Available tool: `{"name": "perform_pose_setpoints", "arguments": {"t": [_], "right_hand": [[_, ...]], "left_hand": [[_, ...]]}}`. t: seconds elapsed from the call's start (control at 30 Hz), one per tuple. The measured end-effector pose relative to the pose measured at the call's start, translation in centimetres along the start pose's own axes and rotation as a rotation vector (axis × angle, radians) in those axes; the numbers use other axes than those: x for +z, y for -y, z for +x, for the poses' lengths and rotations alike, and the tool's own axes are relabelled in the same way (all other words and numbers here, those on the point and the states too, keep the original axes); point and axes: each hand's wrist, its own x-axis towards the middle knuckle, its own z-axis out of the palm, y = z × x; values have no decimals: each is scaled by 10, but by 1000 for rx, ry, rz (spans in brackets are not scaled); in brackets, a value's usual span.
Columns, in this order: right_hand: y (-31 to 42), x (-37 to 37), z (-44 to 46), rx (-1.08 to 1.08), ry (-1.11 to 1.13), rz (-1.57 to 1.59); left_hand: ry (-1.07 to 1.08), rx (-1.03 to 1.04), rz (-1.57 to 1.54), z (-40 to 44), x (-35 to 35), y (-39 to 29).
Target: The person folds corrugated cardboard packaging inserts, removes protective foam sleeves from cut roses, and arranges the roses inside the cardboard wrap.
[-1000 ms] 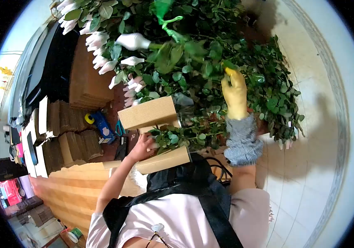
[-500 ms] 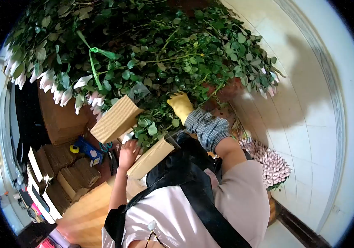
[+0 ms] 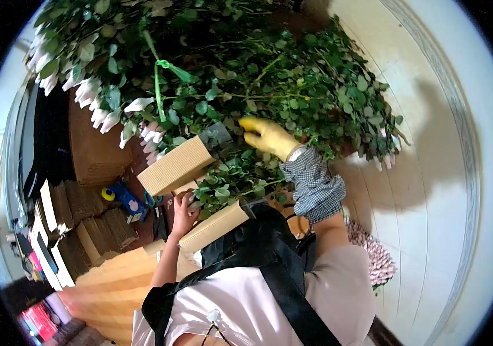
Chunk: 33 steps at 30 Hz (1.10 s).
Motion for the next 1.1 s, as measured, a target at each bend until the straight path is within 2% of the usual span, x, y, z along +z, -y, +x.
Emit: {"name": "perform_pose_setpoints", "arguments": {"t": [0.03,0.1,0.17,0.2,0.23,0.27,0.3,0.37,0.43,0.5,0.6,0.63,0.67,0.7,0.77,0.8,0.87,0.9,0.93,0.97,1.03,1.07,1.1], "right_hand": [[20,0,16,-133,-161,113],[14,5,71,-350,-437,-218],[16,15,107,-324,-656,-815],[2,21,121,-205,-522,-928],[-2,21,137,-336,-578,-853],[-11,18,142,-312,-650,-779],[23,5,127,-294,-716,-709],[48,-13,95,-392,-1020,-547],[54,-40,68,-614,-1047,-543],[33,-47,38,-622,-707,-314],[28,-25,2,-472,-201,-127],[-7,-11,6,-501,-130,-378],[-7,8,0,-516,-121,-467],[-5,27,-8,-534,-116,-553],[-53,68,-15,-333,-132,-863],[-79,86,-15,-296,-105,-901],[-92,97,-14,-252,-83,-934],[-88,99,-13,-159,12,-995],[-85,102,-14,-60,108,-1051],[-97,107,-9,-51,99,-1049],[-95,114,3,168,40,-960],[-96,105,2,-22,136,-1108],[-41,88,-1,246,232,-898]], "left_hand": [[21,-39,-61,3,-5,-7],[22,-87,-119,7,-9,-9],[77,13,-24,6,-9,-5],[83,16,20,6,-11,-5],[77,9,26,2,-10,-4],[106,-58,21,1,-8,-2],[126,-127,10,3,-5,0],[66,-94,73,-1,-2,-1],[49,-84,67,-2,-2,-1],[49,-109,36,-2,0,1],[52,-119,72,-5,8,10],[109,-183,33,-5,3,2],[163,-249,-1,-4,-3,-6],[-59,-22,156,-7,2,1],[85,-149,159,-7,9,12],[-4,-74,115,-5,6,9],[22,-39,211,0,-4,1],[45,-8,303,1,-9,-6],[135,-90,350,5,-18,-18],[139,-78,351,9,-24,-23],[16,12,442,14,-30,-29],[56,-18,393,14,-23,-19],[48,-10,358,13,-19,-13]]}}
